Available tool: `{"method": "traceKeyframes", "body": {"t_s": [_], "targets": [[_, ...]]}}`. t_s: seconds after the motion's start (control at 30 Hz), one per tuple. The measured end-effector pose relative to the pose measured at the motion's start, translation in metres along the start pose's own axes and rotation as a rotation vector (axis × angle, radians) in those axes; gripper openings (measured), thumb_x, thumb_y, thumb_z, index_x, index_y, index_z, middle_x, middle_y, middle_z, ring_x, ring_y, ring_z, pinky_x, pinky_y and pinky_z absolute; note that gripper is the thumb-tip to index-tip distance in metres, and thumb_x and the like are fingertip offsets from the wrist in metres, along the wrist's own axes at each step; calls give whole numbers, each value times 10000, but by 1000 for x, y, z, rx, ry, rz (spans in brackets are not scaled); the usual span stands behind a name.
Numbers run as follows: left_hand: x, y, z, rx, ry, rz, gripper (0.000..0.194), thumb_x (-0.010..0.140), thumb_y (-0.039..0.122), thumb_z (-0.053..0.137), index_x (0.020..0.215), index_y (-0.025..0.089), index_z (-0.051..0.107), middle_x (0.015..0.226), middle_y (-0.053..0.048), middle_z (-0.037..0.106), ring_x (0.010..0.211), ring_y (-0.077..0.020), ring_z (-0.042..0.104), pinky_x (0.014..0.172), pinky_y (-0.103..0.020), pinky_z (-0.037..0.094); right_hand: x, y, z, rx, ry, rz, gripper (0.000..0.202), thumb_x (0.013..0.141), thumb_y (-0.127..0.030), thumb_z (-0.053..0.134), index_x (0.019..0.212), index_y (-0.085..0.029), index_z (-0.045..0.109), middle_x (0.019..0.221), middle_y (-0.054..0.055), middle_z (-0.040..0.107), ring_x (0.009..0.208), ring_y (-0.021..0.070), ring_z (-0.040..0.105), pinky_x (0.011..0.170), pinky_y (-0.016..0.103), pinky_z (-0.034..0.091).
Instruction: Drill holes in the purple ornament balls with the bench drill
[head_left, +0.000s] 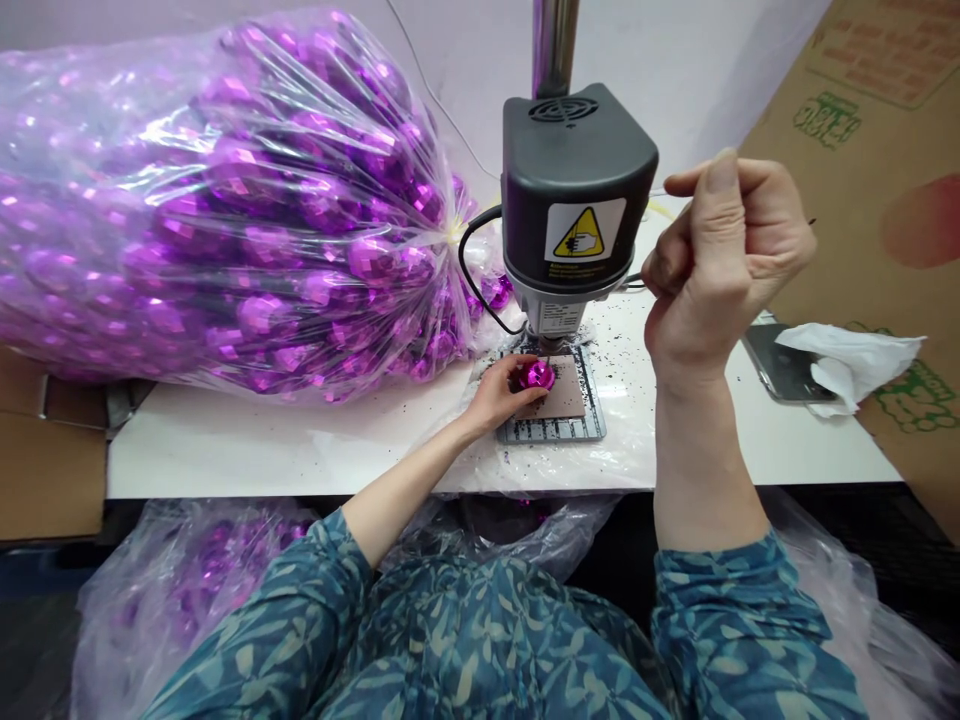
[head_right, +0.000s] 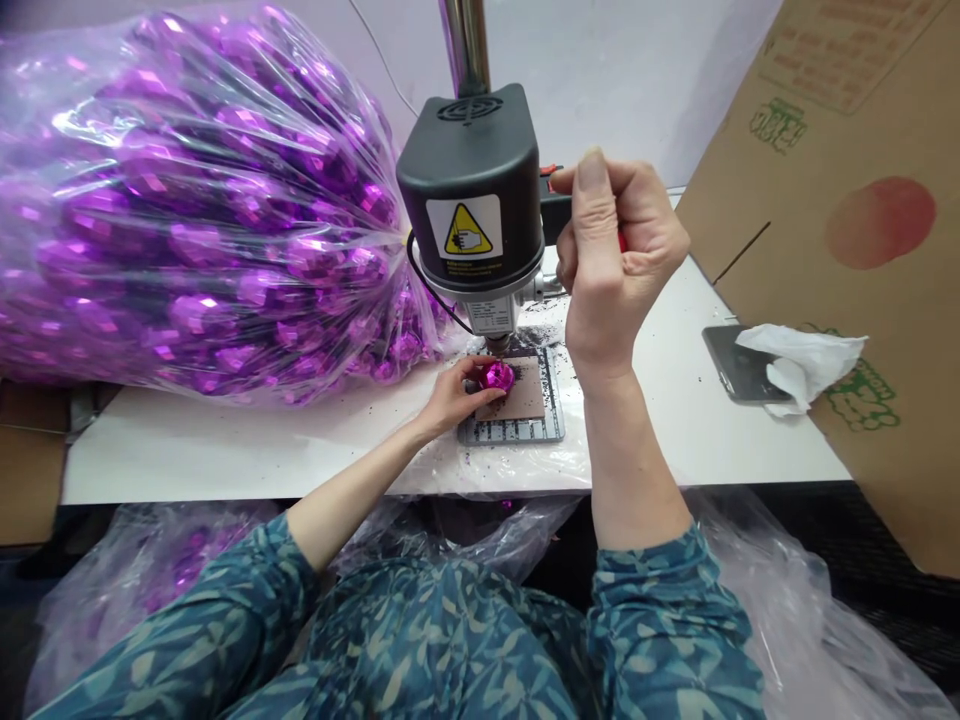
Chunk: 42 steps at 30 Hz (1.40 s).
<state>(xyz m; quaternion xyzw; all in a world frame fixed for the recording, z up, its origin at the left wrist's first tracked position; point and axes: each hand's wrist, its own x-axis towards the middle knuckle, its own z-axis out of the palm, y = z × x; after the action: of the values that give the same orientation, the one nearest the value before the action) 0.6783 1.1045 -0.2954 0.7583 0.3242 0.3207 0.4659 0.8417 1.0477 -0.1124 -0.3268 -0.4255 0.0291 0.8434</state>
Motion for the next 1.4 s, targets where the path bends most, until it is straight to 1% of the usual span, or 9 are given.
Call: {"method": "traceKeyframes", "body": {"t_s": [0.1,0.33,0.5,0.6,0.87,1.07,1.17,1.3,1.4], "targets": [[-2,0,8,62,36,13,548,739,310,882,1225,172,671,1145,-114,726,1044,-270,683,933,-408,544,-1,-1,0,9,11,-4,506,678,-659,779,712,-171,647,432,-81,332,337,27,322,325,225,142],[-7,-14,20,-23,28,61,578,757,291,871,1270,187,626,1234,-106,699,1134,-257,674,1013,-400,536,-1,2,-2,-24,-13,-15,505,711,-669,749,721,-176,643,440,-80,313,345,19,317,338,213,166],[-5,-18,21,-34,39,51,592,766,354,875,1274,188,620,1240,-120,691,1130,-270,676,998,-414,547,-9,0,-5,-137,-14,-57,452,853,-624,634,772,-179,631,480,-70,307,367,-2,315,364,181,186],[-3,-17,21,-49,11,60,583,775,346,874,1277,191,623,1261,-127,684,1134,-271,680,995,-402,553,-16,-3,-6,-185,13,-62,428,894,-601,594,783,-187,610,500,-64,287,380,-7,309,381,178,200],[-2,-17,20,-28,5,61,589,771,348,881,1283,200,628,1272,-122,671,1154,-277,669,1011,-410,550,-31,0,-12,-62,28,-112,261,940,-445,613,821,-218,659,518,-73,370,378,-7,313,396,200,195],[-3,-17,20,-9,7,74,593,778,319,880,1296,193,621,1272,-127,663,1162,-279,665,1021,-405,548,-41,5,-17,-95,59,-176,274,968,-438,574,818,-218,639,505,-67,267,377,-13,296,421,174,223],[-3,-16,20,-16,2,44,594,786,325,873,1307,194,620,1299,-129,653,1169,-273,659,1025,-403,544,-42,10,-21,-114,18,-234,292,985,-441,545,834,-201,619,526,-65,268,380,-19,299,417,162,263],[-4,-14,20,-38,-10,35,596,786,320,871,1308,182,618,1301,-134,654,1169,-269,659,1030,-399,539,-43,18,-26,-17,-42,-332,210,1002,-349,525,883,-213,632,541,-67,291,379,-31,292,410,148,265],[-4,-13,20,-63,-5,43,587,788,310,866,1303,179,616,1302,-133,654,1166,-265,663,1031,-399,541,-45,21,-27,8,-43,-367,206,1003,-343,517,890,-220,638,507,-70,235,370,-21,272,410,151,256]]}}
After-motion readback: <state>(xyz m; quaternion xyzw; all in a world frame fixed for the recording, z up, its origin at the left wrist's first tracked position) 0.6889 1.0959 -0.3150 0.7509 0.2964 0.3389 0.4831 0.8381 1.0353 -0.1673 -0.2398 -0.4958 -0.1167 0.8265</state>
